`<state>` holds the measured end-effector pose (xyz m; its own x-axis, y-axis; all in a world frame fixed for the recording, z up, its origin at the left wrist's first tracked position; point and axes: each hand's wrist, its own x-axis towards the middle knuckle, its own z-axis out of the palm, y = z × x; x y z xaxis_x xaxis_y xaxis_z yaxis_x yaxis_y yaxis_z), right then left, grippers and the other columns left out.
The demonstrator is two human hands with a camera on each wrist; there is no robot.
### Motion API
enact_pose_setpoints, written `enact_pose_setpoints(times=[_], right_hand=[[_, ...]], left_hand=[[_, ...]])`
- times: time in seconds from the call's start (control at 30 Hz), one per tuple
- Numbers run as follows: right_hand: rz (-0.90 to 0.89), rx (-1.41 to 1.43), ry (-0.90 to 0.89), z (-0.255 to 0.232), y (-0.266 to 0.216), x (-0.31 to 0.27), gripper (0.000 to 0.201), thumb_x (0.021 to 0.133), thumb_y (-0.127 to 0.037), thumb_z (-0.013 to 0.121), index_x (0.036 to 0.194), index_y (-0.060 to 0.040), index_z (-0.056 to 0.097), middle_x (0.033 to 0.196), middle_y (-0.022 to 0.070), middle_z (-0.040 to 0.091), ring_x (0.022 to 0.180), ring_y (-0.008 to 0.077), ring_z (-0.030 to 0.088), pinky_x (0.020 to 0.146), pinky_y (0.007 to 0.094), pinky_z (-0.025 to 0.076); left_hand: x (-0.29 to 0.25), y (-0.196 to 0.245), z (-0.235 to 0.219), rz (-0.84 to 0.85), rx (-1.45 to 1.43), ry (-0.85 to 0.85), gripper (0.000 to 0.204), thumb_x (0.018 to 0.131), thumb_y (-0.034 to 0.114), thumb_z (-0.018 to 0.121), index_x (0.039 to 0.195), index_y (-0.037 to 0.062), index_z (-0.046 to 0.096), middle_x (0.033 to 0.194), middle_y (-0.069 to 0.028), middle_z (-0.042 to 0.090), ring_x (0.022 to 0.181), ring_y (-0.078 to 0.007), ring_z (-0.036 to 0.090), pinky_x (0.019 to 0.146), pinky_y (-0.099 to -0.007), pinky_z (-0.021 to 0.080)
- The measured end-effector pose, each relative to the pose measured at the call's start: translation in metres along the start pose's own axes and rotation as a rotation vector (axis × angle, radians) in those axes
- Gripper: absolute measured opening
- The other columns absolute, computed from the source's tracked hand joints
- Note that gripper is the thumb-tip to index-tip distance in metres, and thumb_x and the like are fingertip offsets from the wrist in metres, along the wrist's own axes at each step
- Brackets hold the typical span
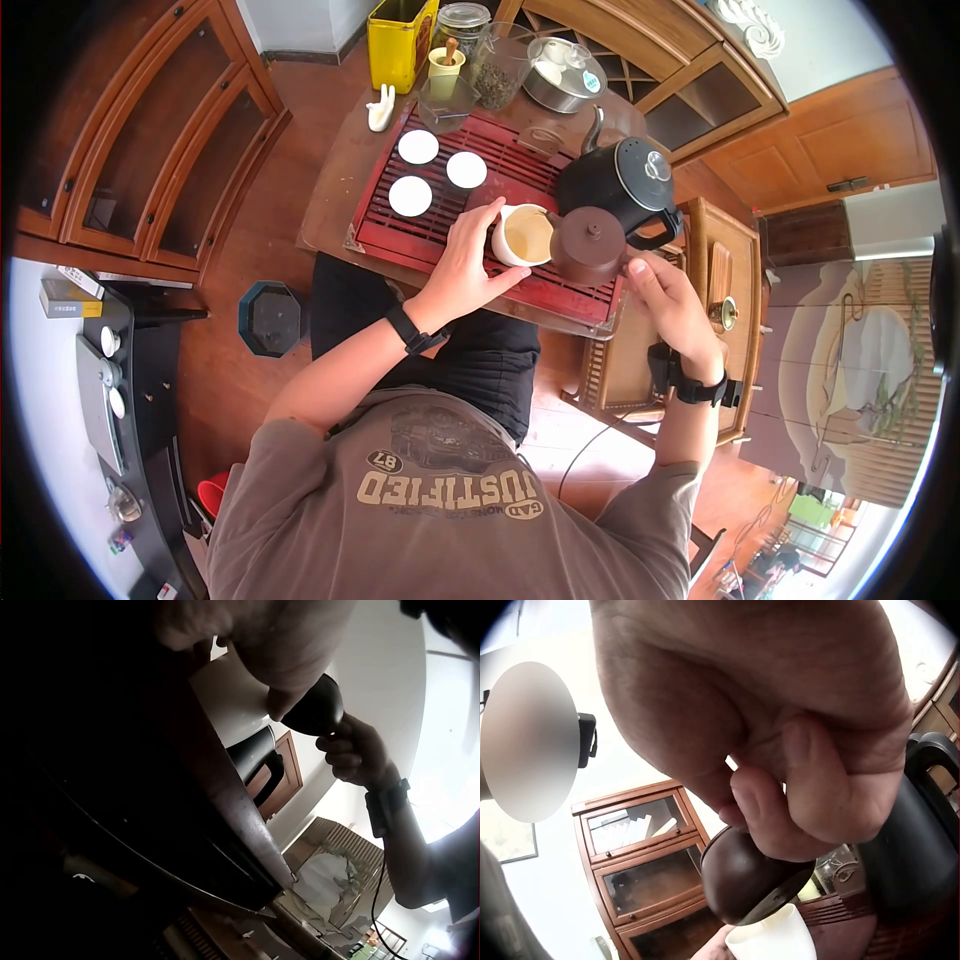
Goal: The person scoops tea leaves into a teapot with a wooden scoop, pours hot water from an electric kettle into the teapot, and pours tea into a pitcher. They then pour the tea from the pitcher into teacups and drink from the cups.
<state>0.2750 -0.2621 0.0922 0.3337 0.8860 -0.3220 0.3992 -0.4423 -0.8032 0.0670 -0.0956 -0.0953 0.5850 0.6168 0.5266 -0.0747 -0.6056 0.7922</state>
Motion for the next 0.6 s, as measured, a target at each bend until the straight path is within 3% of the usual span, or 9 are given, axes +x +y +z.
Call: enact_pose_setpoints(times=[0.17, 0.3, 0.47, 0.6], right_hand=[[0.001, -0.069, -0.014, -0.0039, -0.0027, 0.0004, 0.037, 0.113, -0.032, 0.050, 0.107, 0.0013, 0.063, 0.085, 0.0006, 0.057, 0.085, 0.0103, 0.050, 0.081, 0.0291, 0.046], [-0.023, -0.042, -0.013, -0.0038, -0.0055, -0.0010, 0.037, 0.113, -0.032, 0.049, 0.108, 0.0012, 0.063, 0.086, 0.0015, 0.058, 0.086, 0.0107, 0.050, 0.082, 0.0295, 0.046], [0.052, -0.085, -0.026, -0.0081, -0.0073, -0.0032, 0.037, 0.114, -0.032, 0.049, 0.117, 0.0015, 0.065, 0.093, 0.0032, 0.063, 0.091, 0.0101, 0.052, 0.087, 0.0286, 0.046], [0.013, -0.059, -0.014, -0.0083, -0.0076, -0.0053, 0.037, 0.114, -0.031, 0.048, 0.119, 0.0015, 0.066, 0.095, 0.0030, 0.064, 0.092, 0.0097, 0.052, 0.087, 0.0286, 0.046]], left_hand=[[0.0002, 0.0005, -0.0002, 0.008, 0.004, 0.004, 0.097, 0.081, 0.024, 0.089, 0.157, 0.0026, 0.034, 0.146, -0.0193, 0.049, 0.135, -0.0383, 0.049, 0.114, -0.0489, 0.038], [-0.0008, 0.0008, -0.0032, -0.018, 0.011, -0.048, 0.100, 0.082, 0.024, 0.090, 0.159, 0.0018, 0.030, 0.150, -0.0224, 0.044, 0.139, -0.0387, 0.045, 0.116, -0.0476, 0.039], [-0.0002, -0.0008, -0.0024, -0.002, 0.028, -0.042, 0.099, 0.082, 0.025, 0.090, 0.159, 0.0015, 0.031, 0.150, -0.0224, 0.045, 0.139, -0.0387, 0.046, 0.116, -0.0477, 0.039], [0.0001, 0.0002, -0.0010, 0.010, 0.004, 0.006, 0.097, 0.080, 0.024, 0.089, 0.157, 0.0028, 0.035, 0.145, -0.0188, 0.050, 0.134, -0.0375, 0.049, 0.114, -0.0487, 0.037]])
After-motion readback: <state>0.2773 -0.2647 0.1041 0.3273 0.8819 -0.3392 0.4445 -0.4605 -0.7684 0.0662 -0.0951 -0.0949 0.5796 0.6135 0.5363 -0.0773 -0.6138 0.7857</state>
